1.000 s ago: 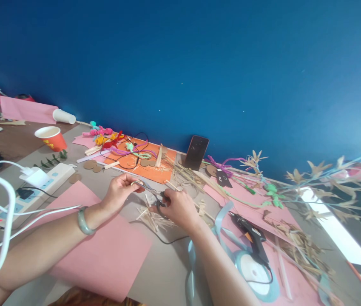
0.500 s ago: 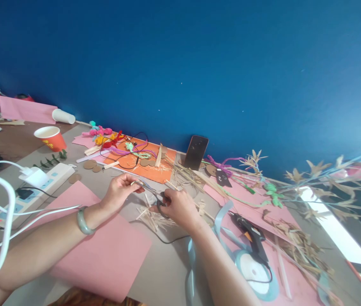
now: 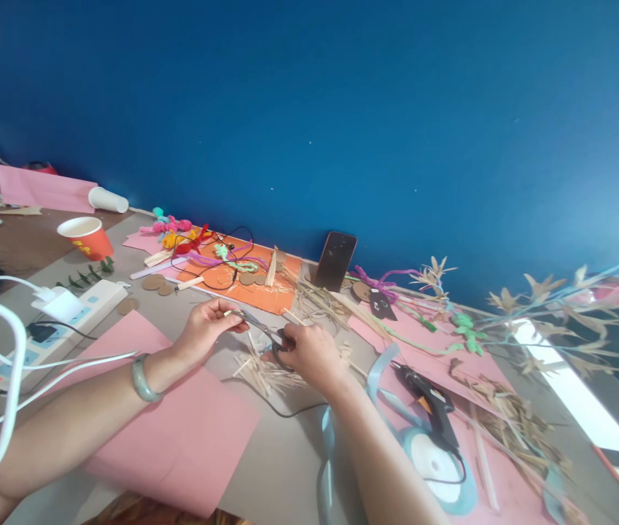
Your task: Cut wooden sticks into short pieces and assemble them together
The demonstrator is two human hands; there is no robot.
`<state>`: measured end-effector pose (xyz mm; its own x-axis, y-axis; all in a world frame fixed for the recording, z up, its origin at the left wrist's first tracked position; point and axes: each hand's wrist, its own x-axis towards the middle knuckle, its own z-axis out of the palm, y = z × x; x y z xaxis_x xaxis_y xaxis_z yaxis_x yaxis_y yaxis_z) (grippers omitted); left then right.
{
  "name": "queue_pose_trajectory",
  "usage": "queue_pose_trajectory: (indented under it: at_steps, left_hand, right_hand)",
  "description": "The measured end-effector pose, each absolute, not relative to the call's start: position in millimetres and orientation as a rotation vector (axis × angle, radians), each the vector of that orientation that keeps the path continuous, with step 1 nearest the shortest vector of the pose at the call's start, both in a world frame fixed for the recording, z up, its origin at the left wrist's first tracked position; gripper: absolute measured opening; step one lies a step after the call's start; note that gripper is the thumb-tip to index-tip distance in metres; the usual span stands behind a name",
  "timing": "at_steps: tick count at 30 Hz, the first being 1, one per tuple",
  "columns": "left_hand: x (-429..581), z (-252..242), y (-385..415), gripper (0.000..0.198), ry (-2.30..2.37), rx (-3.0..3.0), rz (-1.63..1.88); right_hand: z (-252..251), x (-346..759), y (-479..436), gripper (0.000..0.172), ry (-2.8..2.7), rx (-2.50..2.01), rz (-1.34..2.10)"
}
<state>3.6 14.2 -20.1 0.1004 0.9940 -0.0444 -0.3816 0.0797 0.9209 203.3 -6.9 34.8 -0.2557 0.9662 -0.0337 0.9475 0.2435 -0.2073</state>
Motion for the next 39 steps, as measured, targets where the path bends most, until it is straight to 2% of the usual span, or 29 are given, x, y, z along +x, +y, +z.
queue_pose_trajectory:
  at_steps: [20, 39]
  left_hand:
    - [1.2, -18.3, 13.2, 0.018, 0.833, 0.909, 1.209]
    - [1.2, -22.9, 16.5, 0.025, 0.918, 0.944, 1.209]
  right_hand:
    - [28.3, 212.8, -2.0, 0.034, -2.411, -1.855, 0.28]
    - [32.1, 214.7, 0.0, 0.039, -2.441, -1.914, 0.196]
